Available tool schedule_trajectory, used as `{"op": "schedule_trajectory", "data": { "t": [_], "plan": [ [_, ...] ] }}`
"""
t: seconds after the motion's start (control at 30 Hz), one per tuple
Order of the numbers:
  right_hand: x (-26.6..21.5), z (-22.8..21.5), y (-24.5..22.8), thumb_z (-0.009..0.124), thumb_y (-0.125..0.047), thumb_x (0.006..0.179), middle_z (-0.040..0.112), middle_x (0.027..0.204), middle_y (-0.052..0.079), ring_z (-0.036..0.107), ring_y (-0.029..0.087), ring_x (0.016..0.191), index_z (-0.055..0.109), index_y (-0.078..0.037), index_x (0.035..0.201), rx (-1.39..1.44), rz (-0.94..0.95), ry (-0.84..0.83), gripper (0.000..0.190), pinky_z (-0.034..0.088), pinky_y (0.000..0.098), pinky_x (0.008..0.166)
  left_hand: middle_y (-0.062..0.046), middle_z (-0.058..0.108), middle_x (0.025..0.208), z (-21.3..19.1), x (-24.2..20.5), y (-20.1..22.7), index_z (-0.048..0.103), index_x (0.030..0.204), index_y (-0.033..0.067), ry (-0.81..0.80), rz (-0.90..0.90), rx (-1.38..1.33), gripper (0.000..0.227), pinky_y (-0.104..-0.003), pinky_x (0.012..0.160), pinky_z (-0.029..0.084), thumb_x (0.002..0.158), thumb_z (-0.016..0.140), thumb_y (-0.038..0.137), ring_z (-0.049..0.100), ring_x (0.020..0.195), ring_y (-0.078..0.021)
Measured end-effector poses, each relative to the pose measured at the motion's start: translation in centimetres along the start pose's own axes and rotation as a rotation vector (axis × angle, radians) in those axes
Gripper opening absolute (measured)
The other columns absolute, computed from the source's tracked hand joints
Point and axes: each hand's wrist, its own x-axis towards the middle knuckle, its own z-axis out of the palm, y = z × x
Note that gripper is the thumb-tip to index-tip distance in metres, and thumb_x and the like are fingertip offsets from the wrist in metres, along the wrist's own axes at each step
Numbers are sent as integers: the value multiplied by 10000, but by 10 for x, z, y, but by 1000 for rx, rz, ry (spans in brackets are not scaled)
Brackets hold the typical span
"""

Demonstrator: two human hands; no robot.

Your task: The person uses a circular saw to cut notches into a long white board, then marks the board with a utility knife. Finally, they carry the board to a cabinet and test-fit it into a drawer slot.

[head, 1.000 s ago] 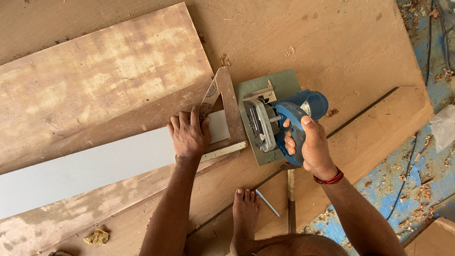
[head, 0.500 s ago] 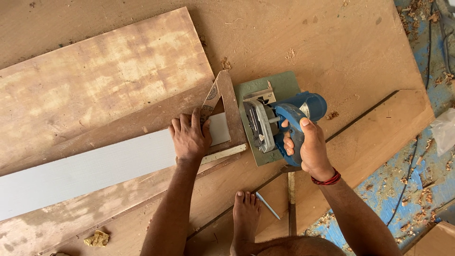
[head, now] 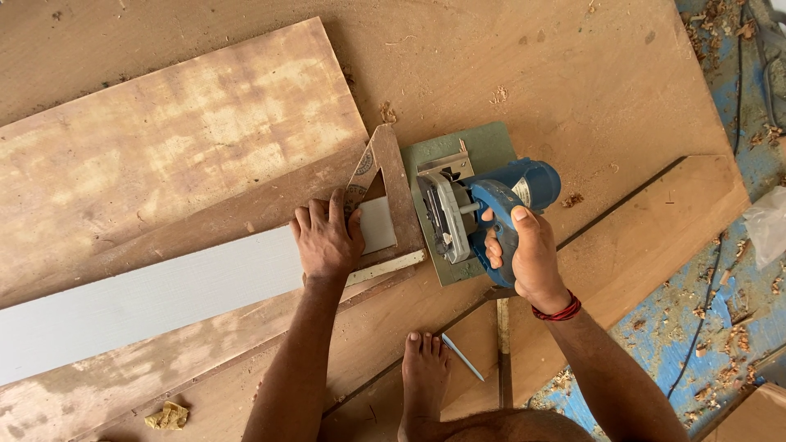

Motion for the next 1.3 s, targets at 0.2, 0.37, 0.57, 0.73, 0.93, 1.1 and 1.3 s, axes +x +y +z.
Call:
{"op": "schedule_trajectory", "data": {
  "t": [0.2, 0.37, 0.57, 0.73, 0.93, 1.1, 1.3],
  "plan": [
    [-14, -25, 5, 454, -568, 1023, 537, 601, 30, 525, 108, 475, 642, -21, 1052, -47, -70, 33, 580, 478, 276, 416, -142, 556, 996, -1, -1, 1, 518, 1442, 151, 5, 0, 7, 498, -496, 917, 424, 1044, 503, 450, 508, 956, -299],
    [-50, -38, -27, 470, -575, 1051, 539, 659, 43, 513, 124, 532, 631, -5, 1104, 33, -103, 94, 594, 476, 296, 493, -144, 559, 1022, -6, -2, 3, 517, 1449, 150, 13, -5, -25, 495, -493, 910, 423, 1057, 504, 452, 510, 964, -302],
    [-70, -47, -42, 485, -526, 1052, 552, 752, 73, 543, 173, 665, 606, 17, 1139, 66, -24, 223, 562, 494, 336, 625, -145, 561, 1036, -2, -3, 2, 517, 1459, 144, 34, 6, -17, 503, -497, 922, 417, 1058, 510, 447, 515, 979, -307],
    [-76, -51, -28, 500, -520, 1058, 536, 740, 75, 503, 171, 633, 610, 25, 1157, 55, 22, 257, 565, 460, 326, 601, -146, 559, 1040, -3, -3, 3, 539, 1442, 138, 42, -3, -21, 510, -505, 916, 414, 1037, 532, 447, 515, 979, -311],
    [-78, -50, -15, 486, -506, 1051, 524, 700, 75, 492, 162, 591, 619, 28, 1159, 30, 41, 254, 561, 453, 318, 558, -149, 553, 1032, -2, -2, 5, 546, 1434, 148, 40, -4, 13, 509, -500, 900, 405, 1029, 570, 456, 508, 970, -306],
    [-83, -51, -6, 477, -520, 1042, 540, 684, 65, 504, 145, 576, 629, 14, 1151, 56, 36, 215, 566, 465, 298, 537, -144, 558, 1072, 3, -6, 4, 554, 1389, 112, 101, 9, -6, 476, -510, 916, 397, 1028, 625, 413, 505, 1008, -313],
    [-89, -49, -6, 496, -509, 1041, 537, 692, 64, 506, 134, 592, 637, 19, 1152, 53, 38, 183, 558, 465, 289, 537, -150, 547, 1087, 9, -6, 3, 534, 1393, 115, 117, 4, 2, 498, -535, 952, 399, 1005, 626, 414, 505, 1031, -330]
  ]
}}
